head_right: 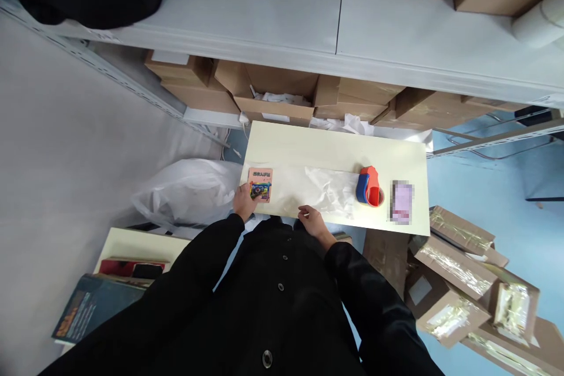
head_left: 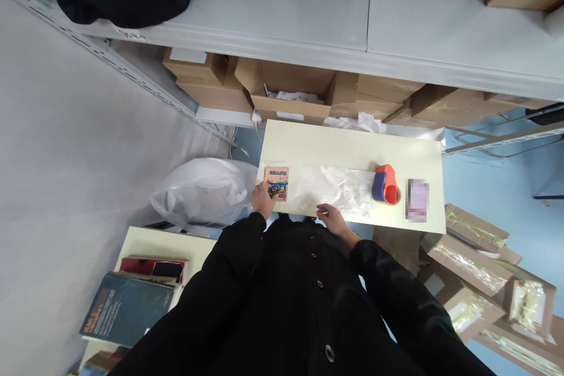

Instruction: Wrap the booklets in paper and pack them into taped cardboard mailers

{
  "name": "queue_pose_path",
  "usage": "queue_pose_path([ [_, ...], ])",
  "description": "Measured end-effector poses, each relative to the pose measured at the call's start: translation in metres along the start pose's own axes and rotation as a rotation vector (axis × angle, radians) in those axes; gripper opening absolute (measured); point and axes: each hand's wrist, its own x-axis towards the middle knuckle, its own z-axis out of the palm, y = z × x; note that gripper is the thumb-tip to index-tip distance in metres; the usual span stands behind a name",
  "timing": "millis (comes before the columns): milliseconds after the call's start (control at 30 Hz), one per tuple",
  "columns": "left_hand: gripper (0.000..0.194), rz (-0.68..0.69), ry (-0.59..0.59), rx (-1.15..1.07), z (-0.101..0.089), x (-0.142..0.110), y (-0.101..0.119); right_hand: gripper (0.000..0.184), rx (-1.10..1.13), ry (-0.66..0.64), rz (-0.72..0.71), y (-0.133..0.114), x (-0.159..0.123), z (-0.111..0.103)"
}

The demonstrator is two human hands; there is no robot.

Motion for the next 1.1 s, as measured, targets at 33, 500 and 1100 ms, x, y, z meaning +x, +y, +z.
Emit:
queue_pose_path([
  [33,0.052,-0.020,-0.002,-0.003,0.000,0.002,0.001,0.027,0.000,-0.001,0.001,0.000,0.000,0.001],
  [500,0.018,-0.140,-0.124,-0.664,0.000,0.006,0.017,0.032,0.122,0.066,-0.018,-0.015,0.014,0.024],
  [1100,0.044,0.170,-0.648,-0.692,0.047,-0.023,0.102,0.038,0.644,0.435,0.089,0.067,0.013,-0.078],
])
